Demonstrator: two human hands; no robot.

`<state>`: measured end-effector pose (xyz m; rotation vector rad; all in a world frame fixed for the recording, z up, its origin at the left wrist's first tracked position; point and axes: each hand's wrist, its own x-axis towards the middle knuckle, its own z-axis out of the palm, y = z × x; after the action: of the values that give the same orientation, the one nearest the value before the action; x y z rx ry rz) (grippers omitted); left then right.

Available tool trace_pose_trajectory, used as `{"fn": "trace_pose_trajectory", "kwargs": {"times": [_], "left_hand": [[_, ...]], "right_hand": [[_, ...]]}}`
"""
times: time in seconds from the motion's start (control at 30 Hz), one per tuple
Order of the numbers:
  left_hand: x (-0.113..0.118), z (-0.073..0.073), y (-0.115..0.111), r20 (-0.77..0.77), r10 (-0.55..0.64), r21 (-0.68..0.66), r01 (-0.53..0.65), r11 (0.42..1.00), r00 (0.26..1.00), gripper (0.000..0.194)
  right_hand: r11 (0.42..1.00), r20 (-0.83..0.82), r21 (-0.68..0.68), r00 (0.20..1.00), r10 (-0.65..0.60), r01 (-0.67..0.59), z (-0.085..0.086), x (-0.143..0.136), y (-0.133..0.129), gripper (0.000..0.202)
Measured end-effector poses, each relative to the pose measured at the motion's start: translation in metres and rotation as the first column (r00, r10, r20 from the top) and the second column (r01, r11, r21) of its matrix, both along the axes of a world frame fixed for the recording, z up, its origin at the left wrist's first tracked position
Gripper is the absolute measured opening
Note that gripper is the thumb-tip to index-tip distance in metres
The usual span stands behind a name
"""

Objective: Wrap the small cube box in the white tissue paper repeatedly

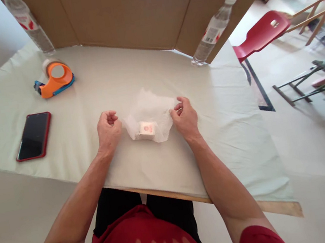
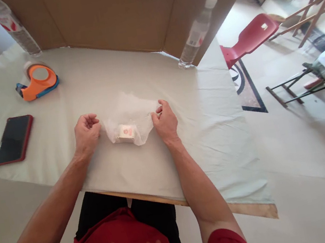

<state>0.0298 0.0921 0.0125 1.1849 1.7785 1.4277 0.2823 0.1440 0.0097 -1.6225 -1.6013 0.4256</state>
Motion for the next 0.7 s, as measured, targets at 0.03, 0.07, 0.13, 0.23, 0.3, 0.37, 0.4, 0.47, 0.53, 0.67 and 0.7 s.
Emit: {"fn": "trace_pose_trajectory", "kwargs": {"times": [0.03, 0.07, 0.13, 0.23, 0.3, 0.37, 0.4, 0.47, 0.53, 0.67, 0.7], "left_hand": [[0.002, 0.001, -0.002, -0.073, -0.008, 0.053, 0.012, 0.998, 0.997, 0.032], [0.003, 0.002, -0.005, -0.149, -0.031, 0.103, 0.046, 0.994, 0.988, 0.034], [0.007, 0.004, -0.010, -0.292, -0.124, 0.162, 0.177, 0.971, 0.948, 0.041], [0.011, 0.006, -0.014, -0.459, -0.295, 0.163, 0.406, 0.899, 0.838, 0.055], [0.011, 0.006, -0.014, -0.519, -0.365, 0.119, 0.488, 0.865, 0.773, 0.059], [0.008, 0.006, -0.013, -0.527, -0.376, 0.086, 0.488, 0.868, 0.762, 0.054], [0.006, 0.008, -0.013, -0.513, -0.361, 0.085, 0.465, 0.881, 0.779, 0.049], [0.001, 0.011, -0.013, -0.456, -0.312, 0.097, 0.395, 0.913, 0.833, 0.038], [-0.002, 0.015, -0.013, -0.380, -0.260, 0.104, 0.321, 0.941, 0.888, 0.036], [-0.001, 0.020, -0.013, -0.293, -0.248, 0.055, 0.275, 0.960, 0.923, 0.045], [0.000, 0.020, -0.013, -0.295, -0.257, 0.024, 0.277, 0.961, 0.920, 0.047]], "right_hand": [[0.999, -0.002, 0.046, 1.000, -0.003, 0.003, 0.006, -0.001, -0.004, 0.043], [0.996, -0.010, 0.088, 1.000, 0.014, -0.013, 0.013, -0.002, -0.008, 0.040], [0.986, -0.030, 0.103, 0.990, 0.135, -0.132, 0.028, -0.007, -0.018, 0.032], [0.922, 0.006, -0.053, 0.923, 0.384, -0.383, 0.041, -0.017, -0.031, 0.036], [0.889, 0.089, -0.151, 0.889, 0.448, -0.433, 0.043, -0.022, -0.036, 0.039], [0.880, 0.150, -0.170, 0.871, 0.468, -0.443, 0.042, -0.024, -0.037, 0.027], [0.866, 0.147, -0.150, 0.856, 0.496, -0.477, 0.042, -0.023, -0.038, 0.020], [0.784, 0.083, -0.093, 0.780, 0.621, -0.614, 0.043, -0.020, -0.040, 0.020], [0.628, 0.030, -0.079, 0.628, 0.778, -0.774, 0.046, -0.014, -0.046, 0.022], [0.344, -0.012, -0.258, 0.359, 0.933, -0.903, 0.051, -0.006, -0.064, 0.016], [0.318, -0.043, -0.303, 0.347, 0.937, -0.898, 0.051, -0.005, -0.068, 0.014]]}}
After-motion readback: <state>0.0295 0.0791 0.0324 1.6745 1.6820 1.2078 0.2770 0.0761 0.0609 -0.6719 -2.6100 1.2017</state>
